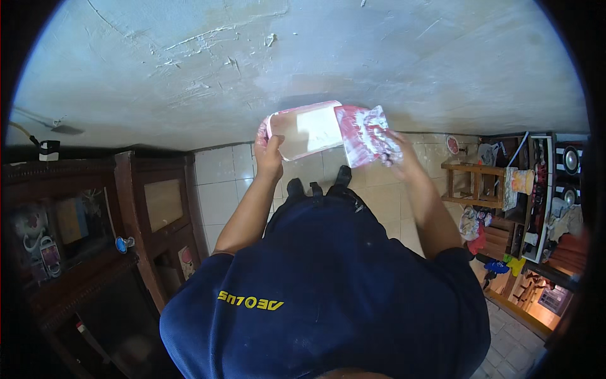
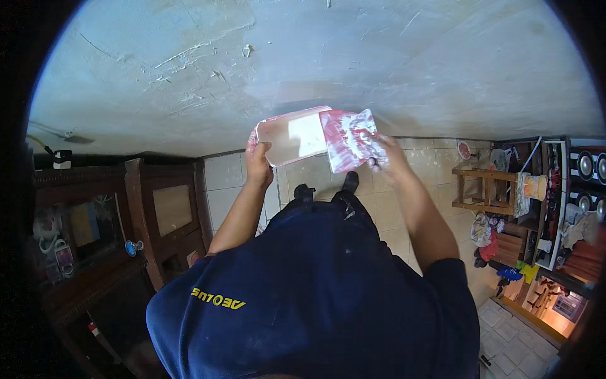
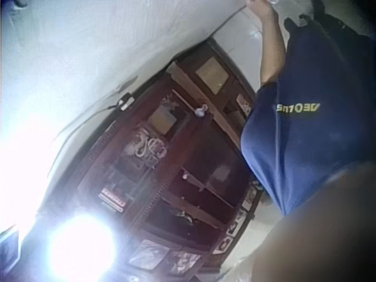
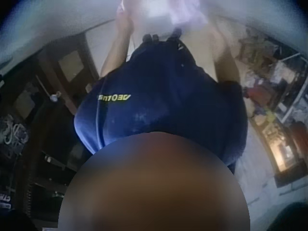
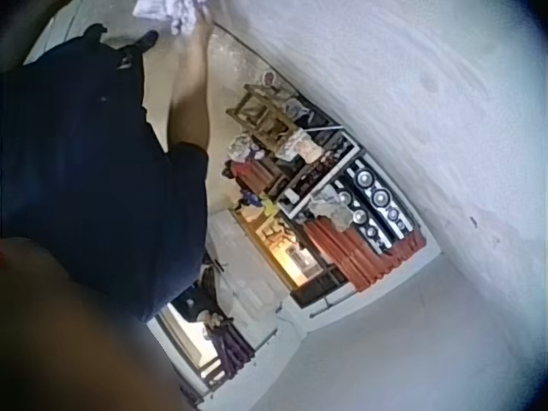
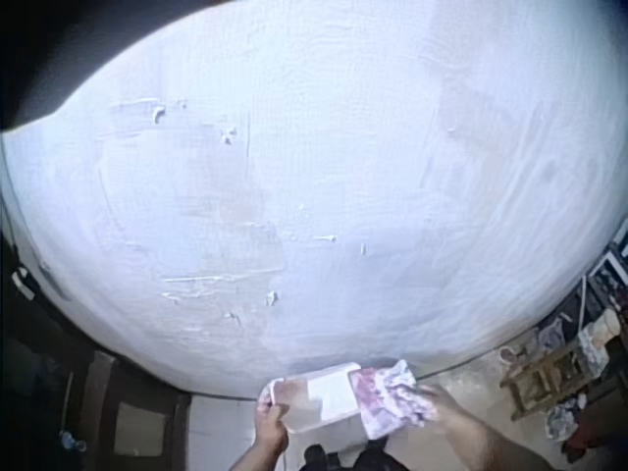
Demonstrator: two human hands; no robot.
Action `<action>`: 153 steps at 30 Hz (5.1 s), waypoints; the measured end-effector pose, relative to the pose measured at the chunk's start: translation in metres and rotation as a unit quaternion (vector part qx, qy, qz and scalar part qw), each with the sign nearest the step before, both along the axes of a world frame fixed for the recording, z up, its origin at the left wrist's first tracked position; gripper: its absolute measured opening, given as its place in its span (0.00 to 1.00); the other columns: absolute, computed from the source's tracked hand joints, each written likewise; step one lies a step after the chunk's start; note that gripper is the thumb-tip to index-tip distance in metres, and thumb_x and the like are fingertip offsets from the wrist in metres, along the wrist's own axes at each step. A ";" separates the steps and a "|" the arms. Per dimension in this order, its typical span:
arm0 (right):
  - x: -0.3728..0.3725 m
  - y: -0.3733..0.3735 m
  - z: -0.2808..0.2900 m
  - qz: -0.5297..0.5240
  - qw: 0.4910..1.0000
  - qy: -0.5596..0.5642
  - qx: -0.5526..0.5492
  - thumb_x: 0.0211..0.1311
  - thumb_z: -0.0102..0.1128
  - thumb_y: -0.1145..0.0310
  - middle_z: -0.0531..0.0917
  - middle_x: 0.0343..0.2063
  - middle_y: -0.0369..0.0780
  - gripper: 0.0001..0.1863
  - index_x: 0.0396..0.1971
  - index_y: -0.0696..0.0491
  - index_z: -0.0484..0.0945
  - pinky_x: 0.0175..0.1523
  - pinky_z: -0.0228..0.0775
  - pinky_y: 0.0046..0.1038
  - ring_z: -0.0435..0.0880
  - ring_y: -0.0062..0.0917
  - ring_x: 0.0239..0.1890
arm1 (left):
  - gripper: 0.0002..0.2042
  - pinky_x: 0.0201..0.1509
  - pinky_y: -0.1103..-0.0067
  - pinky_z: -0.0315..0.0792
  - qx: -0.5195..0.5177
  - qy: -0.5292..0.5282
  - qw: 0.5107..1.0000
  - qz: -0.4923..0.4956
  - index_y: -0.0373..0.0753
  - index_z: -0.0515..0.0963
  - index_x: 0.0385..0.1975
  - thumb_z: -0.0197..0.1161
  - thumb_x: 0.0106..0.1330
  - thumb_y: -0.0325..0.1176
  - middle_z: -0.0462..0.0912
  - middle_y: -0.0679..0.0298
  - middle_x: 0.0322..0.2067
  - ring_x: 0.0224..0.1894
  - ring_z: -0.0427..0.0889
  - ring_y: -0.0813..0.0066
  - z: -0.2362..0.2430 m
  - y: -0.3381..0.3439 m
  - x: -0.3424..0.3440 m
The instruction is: The person applies plaster to the ceiling using a putty knife to repair small areas.
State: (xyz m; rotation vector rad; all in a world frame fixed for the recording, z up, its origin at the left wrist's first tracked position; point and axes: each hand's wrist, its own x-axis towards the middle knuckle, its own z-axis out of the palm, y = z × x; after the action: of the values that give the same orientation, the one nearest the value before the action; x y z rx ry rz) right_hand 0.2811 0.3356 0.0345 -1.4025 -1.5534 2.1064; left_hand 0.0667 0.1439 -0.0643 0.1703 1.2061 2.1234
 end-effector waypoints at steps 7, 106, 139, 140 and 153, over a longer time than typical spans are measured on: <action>-0.002 -0.039 -0.055 0.004 0.996 0.007 -0.091 0.62 0.62 0.61 0.78 0.22 0.31 0.09 0.35 0.51 0.80 0.15 0.55 0.17 0.70 0.13 0.16 | 0.25 0.53 0.76 0.71 -0.007 -0.068 0.997 0.033 0.35 0.67 0.57 0.51 0.55 0.22 0.76 0.62 0.48 0.50 0.76 0.72 0.006 0.008 0.002; 0.021 0.016 0.033 -0.084 0.926 0.367 -0.023 0.60 0.62 0.77 0.84 0.36 0.36 0.09 0.41 0.58 0.80 0.44 0.75 0.24 0.82 0.18 0.37 | 0.26 0.60 0.64 0.67 0.046 -0.127 0.981 -0.142 0.35 0.70 0.55 0.49 0.54 0.37 0.77 0.54 0.49 0.54 0.76 0.59 0.066 0.031 0.030; -0.036 0.098 0.207 0.114 0.151 -0.046 0.981 0.45 0.57 0.71 0.82 0.37 0.45 0.14 0.34 0.58 0.82 0.24 0.74 0.20 0.82 0.29 0.34 | 0.28 0.62 0.63 0.64 0.028 -0.102 0.984 -0.145 0.37 0.68 0.58 0.51 0.54 0.39 0.74 0.55 0.53 0.56 0.73 0.58 0.088 0.057 0.068; -0.035 0.095 0.195 0.117 0.163 -0.051 0.978 0.46 0.57 0.71 0.82 0.36 0.45 0.14 0.34 0.58 0.82 0.25 0.74 0.20 0.83 0.30 0.35 | 0.28 0.62 0.63 0.64 0.033 -0.100 0.985 -0.137 0.37 0.68 0.58 0.51 0.54 0.38 0.74 0.55 0.54 0.56 0.73 0.58 0.088 0.055 0.068; -0.023 0.104 0.244 0.206 0.459 -0.033 0.864 0.45 0.55 0.78 0.83 0.36 0.41 0.15 0.35 0.52 0.81 0.34 0.77 0.34 0.84 0.37 0.32 | 0.28 0.62 0.63 0.65 0.046 -0.087 0.986 -0.135 0.37 0.68 0.58 0.52 0.54 0.38 0.74 0.56 0.53 0.56 0.73 0.60 0.084 0.034 0.061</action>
State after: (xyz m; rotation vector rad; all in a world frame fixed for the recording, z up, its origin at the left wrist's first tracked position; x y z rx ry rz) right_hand 0.2577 0.4398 0.2790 -0.1533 -2.5420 -0.3302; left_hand 0.1274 0.1781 0.0194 0.1744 0.9274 1.9136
